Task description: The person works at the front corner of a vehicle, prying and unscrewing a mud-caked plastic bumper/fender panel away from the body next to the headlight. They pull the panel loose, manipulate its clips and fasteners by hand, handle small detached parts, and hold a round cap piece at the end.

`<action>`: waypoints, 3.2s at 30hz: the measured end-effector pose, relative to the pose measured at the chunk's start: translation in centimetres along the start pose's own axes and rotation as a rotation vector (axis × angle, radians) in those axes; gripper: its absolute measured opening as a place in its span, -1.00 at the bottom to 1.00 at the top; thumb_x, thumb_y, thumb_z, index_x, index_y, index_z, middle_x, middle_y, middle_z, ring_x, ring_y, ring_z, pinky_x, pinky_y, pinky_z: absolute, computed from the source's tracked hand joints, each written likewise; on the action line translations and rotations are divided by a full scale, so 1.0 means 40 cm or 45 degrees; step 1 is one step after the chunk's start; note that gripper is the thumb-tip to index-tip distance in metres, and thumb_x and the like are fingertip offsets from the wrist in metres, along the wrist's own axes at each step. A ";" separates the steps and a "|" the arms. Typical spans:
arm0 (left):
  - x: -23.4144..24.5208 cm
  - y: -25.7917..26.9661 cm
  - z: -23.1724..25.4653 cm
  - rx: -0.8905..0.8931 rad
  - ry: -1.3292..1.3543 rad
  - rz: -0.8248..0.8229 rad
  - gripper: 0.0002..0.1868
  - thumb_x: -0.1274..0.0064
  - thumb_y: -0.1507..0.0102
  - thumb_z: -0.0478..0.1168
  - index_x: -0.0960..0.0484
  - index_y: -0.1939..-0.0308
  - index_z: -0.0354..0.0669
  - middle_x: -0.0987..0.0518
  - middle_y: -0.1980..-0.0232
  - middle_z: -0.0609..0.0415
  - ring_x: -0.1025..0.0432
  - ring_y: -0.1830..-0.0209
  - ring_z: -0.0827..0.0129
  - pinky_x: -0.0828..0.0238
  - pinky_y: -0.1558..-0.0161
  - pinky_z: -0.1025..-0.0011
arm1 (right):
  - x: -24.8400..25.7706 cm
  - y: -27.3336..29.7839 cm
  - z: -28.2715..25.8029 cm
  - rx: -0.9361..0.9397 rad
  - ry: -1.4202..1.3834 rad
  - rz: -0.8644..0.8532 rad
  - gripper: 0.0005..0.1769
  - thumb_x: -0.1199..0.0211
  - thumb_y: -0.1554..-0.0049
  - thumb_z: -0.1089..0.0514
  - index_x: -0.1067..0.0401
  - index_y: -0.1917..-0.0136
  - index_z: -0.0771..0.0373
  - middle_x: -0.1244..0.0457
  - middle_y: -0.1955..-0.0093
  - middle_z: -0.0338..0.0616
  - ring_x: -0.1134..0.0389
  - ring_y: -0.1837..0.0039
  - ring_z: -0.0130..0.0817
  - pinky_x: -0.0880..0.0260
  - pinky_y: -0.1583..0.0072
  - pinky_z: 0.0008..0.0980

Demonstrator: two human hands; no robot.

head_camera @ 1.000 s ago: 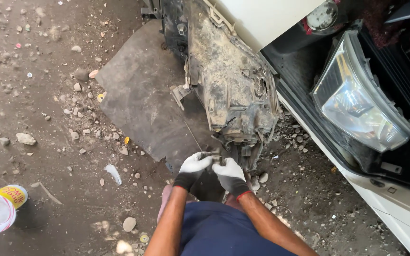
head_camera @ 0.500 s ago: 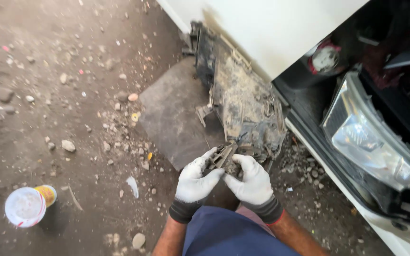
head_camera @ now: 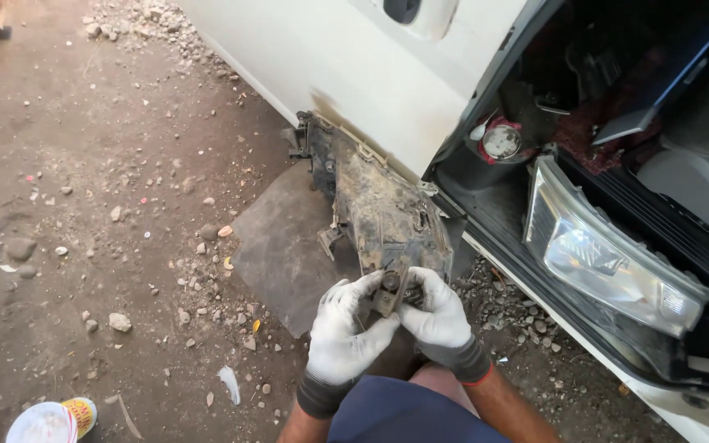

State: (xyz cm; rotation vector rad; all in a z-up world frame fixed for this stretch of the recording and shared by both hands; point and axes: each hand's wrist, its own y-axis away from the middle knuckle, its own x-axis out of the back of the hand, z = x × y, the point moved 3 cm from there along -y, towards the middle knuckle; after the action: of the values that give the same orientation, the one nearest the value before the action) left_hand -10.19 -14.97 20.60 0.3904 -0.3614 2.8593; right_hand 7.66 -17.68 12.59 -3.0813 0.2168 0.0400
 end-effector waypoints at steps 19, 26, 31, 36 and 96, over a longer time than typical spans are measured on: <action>0.059 0.030 -0.158 0.470 0.335 -0.105 -0.85 -0.13 -0.27 -0.30 -0.69 0.14 -0.32 -0.66 0.28 0.13 -0.47 0.28 0.59 -0.48 0.18 0.51 | -0.001 -0.021 -0.049 -0.705 -0.094 -0.200 -0.63 -0.34 -0.16 0.10 -0.50 -0.13 0.41 -0.32 0.20 -0.24 -0.25 0.31 -0.53 -0.30 0.24 -0.49; 0.076 0.009 -0.209 0.386 0.433 -0.025 -0.85 -0.01 -0.33 -0.25 -0.62 0.19 -0.28 -0.63 0.25 0.14 -0.48 0.20 0.54 -0.47 0.08 0.50 | -0.059 -0.001 -0.074 -0.894 -0.660 -0.192 -0.57 -0.29 -0.09 0.23 -0.38 -0.22 0.44 -0.35 0.18 -0.20 -0.36 0.35 -0.49 -0.54 0.17 -0.33; 0.045 -0.001 -0.312 0.462 0.687 -0.011 -0.83 0.00 -0.40 -0.25 -0.59 0.12 -0.32 -0.61 0.21 0.13 -0.45 0.19 0.50 -0.45 0.08 0.47 | -0.061 0.001 -0.033 -0.787 -0.813 -0.305 -0.57 -0.17 -0.20 0.26 -0.35 -0.30 0.49 -0.37 0.08 -0.01 -0.41 0.27 -0.38 -0.49 0.10 -0.34; 0.022 -0.027 -0.283 0.239 0.560 0.127 -0.68 0.14 -0.40 -0.24 -0.53 -0.18 -0.28 -0.60 -0.05 0.17 -0.44 -0.05 0.61 -0.36 -0.14 0.59 | -0.086 0.004 -0.035 -0.818 -1.268 -0.251 -0.64 0.04 -0.27 0.23 -0.34 -0.23 0.53 -0.38 0.08 0.07 -0.42 0.24 -0.34 -0.52 0.04 -0.16; -0.042 -0.003 -0.311 0.582 0.529 -0.113 -0.62 -0.12 -0.26 -0.15 -0.51 -0.11 -0.21 -0.66 0.09 0.16 -0.48 0.10 0.55 -0.44 0.01 0.49 | -0.033 -0.011 -0.016 -0.371 -0.231 -0.341 -0.33 -0.04 -0.39 -0.03 -0.18 -0.64 0.36 -0.31 -0.07 -0.15 -0.27 -0.02 -0.42 -0.33 -0.11 -0.43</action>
State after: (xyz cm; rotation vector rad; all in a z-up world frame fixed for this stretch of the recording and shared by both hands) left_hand -11.47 -11.81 8.53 -0.1183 0.3788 2.8156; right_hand 6.43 -17.08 13.27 -3.3347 -0.2303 0.3684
